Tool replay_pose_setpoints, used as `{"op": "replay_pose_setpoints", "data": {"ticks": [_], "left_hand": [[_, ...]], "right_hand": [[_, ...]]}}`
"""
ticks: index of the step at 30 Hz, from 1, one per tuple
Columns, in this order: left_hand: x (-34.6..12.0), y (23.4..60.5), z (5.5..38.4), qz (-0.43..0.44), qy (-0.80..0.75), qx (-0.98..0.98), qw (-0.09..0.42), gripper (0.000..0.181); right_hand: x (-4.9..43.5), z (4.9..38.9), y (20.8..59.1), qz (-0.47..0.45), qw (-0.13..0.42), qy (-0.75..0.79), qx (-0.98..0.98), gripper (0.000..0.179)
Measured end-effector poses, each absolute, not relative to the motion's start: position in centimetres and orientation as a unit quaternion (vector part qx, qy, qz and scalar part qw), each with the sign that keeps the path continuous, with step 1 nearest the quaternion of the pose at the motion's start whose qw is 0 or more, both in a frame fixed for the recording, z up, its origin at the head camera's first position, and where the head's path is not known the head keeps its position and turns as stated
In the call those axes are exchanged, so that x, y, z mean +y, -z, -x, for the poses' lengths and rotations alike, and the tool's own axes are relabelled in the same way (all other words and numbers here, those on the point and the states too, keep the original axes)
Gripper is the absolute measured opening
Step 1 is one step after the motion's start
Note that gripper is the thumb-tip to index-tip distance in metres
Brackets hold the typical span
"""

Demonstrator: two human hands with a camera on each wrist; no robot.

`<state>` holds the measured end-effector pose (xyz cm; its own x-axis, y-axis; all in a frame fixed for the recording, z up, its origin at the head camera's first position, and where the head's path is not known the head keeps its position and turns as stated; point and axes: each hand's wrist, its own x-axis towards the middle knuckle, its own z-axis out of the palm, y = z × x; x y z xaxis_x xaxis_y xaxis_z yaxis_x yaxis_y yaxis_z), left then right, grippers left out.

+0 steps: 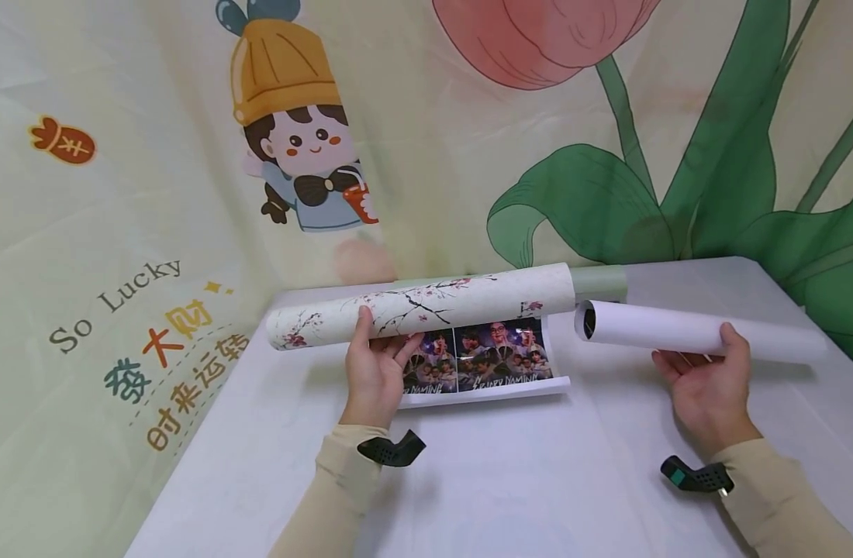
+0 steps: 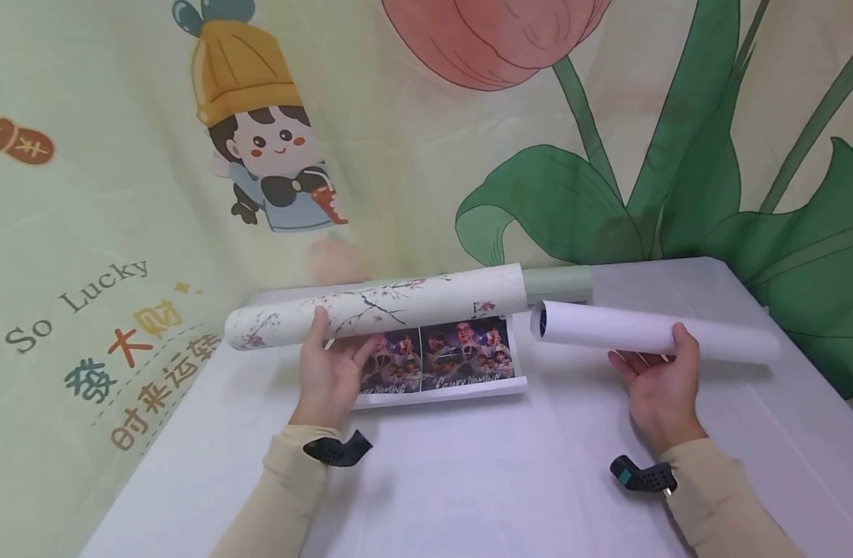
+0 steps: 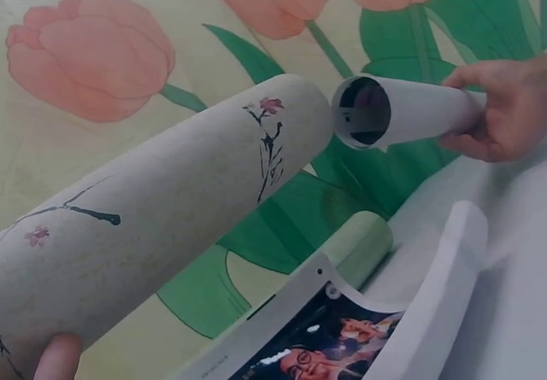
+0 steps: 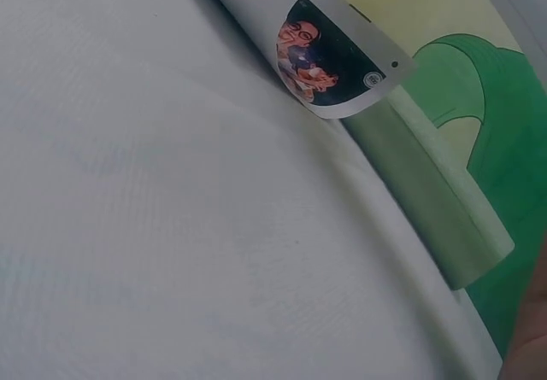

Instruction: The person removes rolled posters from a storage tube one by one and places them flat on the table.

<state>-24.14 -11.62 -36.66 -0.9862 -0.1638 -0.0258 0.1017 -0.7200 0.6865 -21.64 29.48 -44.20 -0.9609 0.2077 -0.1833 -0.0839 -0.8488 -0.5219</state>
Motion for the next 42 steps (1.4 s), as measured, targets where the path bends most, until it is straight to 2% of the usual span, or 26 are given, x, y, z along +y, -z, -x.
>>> {"op": "replay_pose_setpoints", "data": {"ticks": [16, 29, 42], "left_hand": [[-12.3, 35.2, 26.7, -0.103, 0.903, -0.397, 0.127, 0.057], [-10.1, 33.2, 30.2, -0.106, 0.916, -0.375, 0.096, 0.054], [-7.6, 32.7, 32.9, -0.126, 0.915, -0.382, 0.018, 0.053]], "right_hand": [[28.7, 21.9, 44.3, 0.093, 0.056, -0.928, -0.355, 0.058], [28.8, 21.7, 44.6, 0.085, 0.041, -0.919, -0.383, 0.059], [28.6, 21.9, 44.6, 0.087, 0.045, -0.916, -0.390, 0.057]]}}
